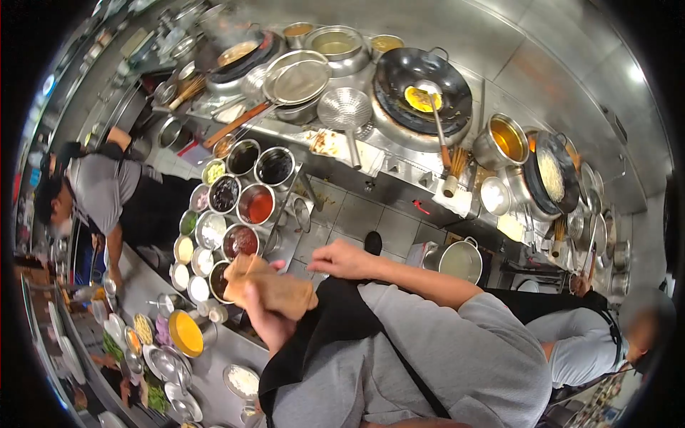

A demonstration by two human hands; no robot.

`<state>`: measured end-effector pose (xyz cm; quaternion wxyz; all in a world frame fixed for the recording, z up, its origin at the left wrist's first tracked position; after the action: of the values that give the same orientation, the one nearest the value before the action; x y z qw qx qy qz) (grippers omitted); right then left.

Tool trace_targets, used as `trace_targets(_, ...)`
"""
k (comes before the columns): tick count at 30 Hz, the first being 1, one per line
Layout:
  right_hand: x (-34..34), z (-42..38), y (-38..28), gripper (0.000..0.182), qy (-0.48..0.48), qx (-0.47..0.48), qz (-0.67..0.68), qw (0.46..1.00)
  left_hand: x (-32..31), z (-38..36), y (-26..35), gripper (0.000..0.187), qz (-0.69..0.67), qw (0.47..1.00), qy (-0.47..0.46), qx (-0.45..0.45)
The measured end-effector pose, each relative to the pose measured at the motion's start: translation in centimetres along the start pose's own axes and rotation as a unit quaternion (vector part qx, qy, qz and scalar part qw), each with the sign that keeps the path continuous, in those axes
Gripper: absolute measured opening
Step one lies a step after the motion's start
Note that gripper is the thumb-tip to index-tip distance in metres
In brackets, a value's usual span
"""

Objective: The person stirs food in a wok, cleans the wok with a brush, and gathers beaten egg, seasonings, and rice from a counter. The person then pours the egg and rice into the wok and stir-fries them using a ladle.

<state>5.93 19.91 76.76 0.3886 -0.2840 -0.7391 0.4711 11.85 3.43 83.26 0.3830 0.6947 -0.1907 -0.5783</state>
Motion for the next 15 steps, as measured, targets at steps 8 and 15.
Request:
trace_targets(8,12.9,-0.6,-1.4,0.031,0.178,0.161,0.066,0.968,-9.8,6.5,-11.3,0.052,0.135,0.979,-0.137,-0.060)
trace_targets(15,19.0,-1.1,1.8,0.033,0.049,0.086,0.197,0.976,-11.1,8.1,-16.7,0.044,0.106,0.988,-0.108,-0.005)
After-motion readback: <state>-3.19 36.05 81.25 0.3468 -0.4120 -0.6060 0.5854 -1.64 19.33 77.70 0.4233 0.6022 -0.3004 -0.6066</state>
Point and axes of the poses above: each hand's wrist, its own z-axis towards the middle knuckle, its own x-axis out of the back of the hand, y = z × x, the point moved 6 cm from there along z, towards the middle knuckle, and after that the axes turned 15 degrees about -x, right-handed, at the moved point
